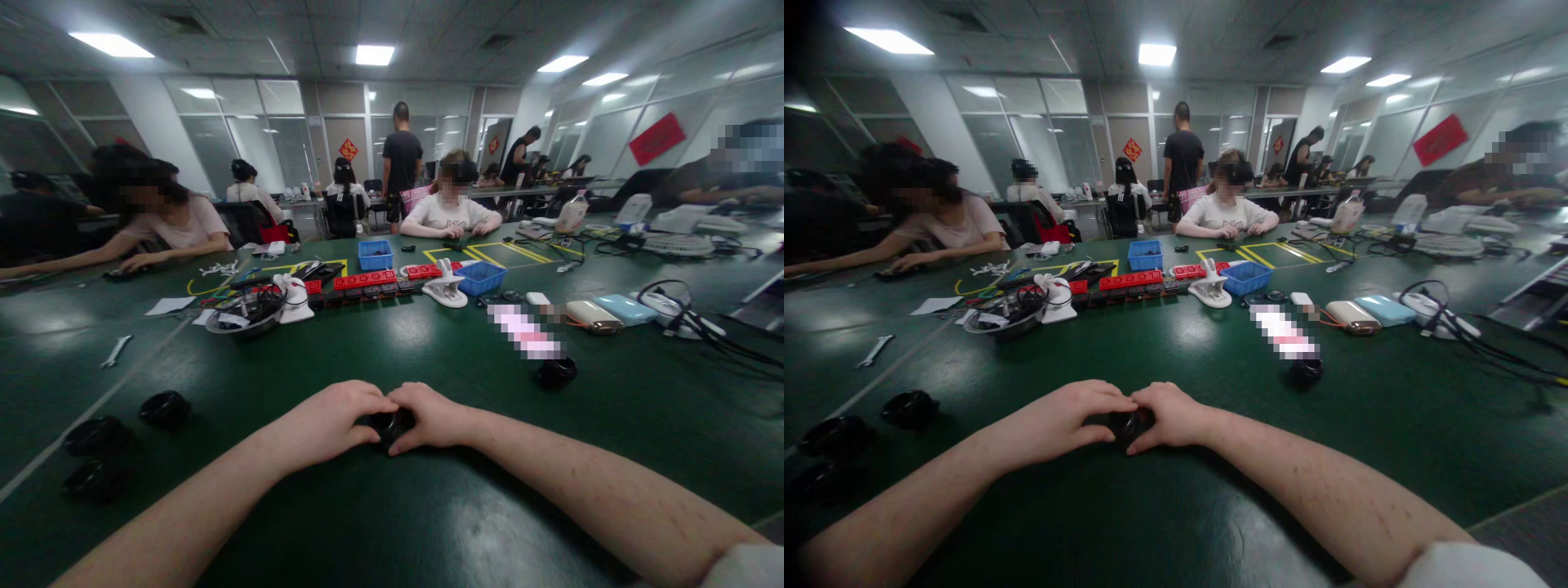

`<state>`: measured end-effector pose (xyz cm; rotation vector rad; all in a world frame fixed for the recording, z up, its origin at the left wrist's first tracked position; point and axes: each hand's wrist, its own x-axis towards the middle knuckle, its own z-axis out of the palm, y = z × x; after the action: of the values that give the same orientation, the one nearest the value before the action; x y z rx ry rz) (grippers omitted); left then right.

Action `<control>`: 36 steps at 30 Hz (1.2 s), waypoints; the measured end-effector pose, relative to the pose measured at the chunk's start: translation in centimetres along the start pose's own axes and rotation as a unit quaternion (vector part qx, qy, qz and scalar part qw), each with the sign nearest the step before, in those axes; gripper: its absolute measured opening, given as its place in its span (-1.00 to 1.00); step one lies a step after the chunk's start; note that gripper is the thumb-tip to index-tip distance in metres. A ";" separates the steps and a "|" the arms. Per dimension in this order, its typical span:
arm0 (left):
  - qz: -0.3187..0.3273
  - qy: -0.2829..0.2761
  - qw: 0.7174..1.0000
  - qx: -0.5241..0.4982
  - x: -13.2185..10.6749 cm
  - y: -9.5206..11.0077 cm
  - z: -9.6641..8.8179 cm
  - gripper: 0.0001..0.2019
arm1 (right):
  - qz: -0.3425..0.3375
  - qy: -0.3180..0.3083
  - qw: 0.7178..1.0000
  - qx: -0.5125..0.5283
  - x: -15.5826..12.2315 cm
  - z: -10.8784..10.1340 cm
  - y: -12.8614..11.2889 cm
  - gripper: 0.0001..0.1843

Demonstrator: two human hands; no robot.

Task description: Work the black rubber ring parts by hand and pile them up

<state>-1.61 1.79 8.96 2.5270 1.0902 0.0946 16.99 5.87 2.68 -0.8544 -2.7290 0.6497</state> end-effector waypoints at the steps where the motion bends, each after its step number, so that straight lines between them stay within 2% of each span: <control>1: -0.026 0.005 1.000 0.017 0.1 0.3 0.1 -0.64 | 0.013 0.008 1.000 -0.006 0.0 0.2 -0.2 -0.52; 6: -0.149 0.063 0.983 0.089 0.8 1.9 1.7 -0.72 | 0.089 0.064 0.993 -0.053 -0.1 1.3 -1.6 -0.54; 10: -0.182 0.092 0.970 0.129 1.1 2.5 2.6 -0.70 | 0.099 0.075 0.990 -0.067 -0.1 1.8 -2.1 -0.55; 13: -0.161 0.088 0.975 0.128 0.7 2.0 2.1 -0.67 | 0.072 0.060 0.994 -0.047 -0.2 1.3 -1.6 -0.42; 16: -0.104 0.089 0.987 0.086 0.1 1.0 1.0 -0.57 | 0.032 0.029 0.999 -0.012 -0.4 0.4 -0.7 -0.36; 19: -0.035 0.080 0.996 0.020 -0.4 0.2 0.0 -0.55 | -0.005 0.000 1.000 0.017 -0.4 -0.3 0.2 -0.45; 22: 0.022 0.032 0.999 -0.026 -0.5 -0.4 -0.4 -0.58 | -0.029 -0.012 0.999 0.032 -0.3 -0.4 0.9 -0.51; 26: 0.038 -0.003 0.999 -0.039 -0.2 -1.0 -0.1 -0.52 | -0.034 -0.008 0.999 0.038 0.0 0.0 1.3 -0.60; 31: -0.005 0.010 1.000 -0.004 0.2 -0.3 0.2 -0.60 | -0.003 0.014 1.000 0.026 0.1 0.4 0.9 -0.59; 36: -0.125 0.056 0.986 0.099 0.8 1.3 1.5 -0.76 | 0.057 0.057 0.997 -0.009 0.0 1.0 -0.4 -0.54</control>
<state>0.18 1.07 8.04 2.5557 1.5213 0.0626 16.47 5.26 1.93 -1.0242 -2.6040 0.5782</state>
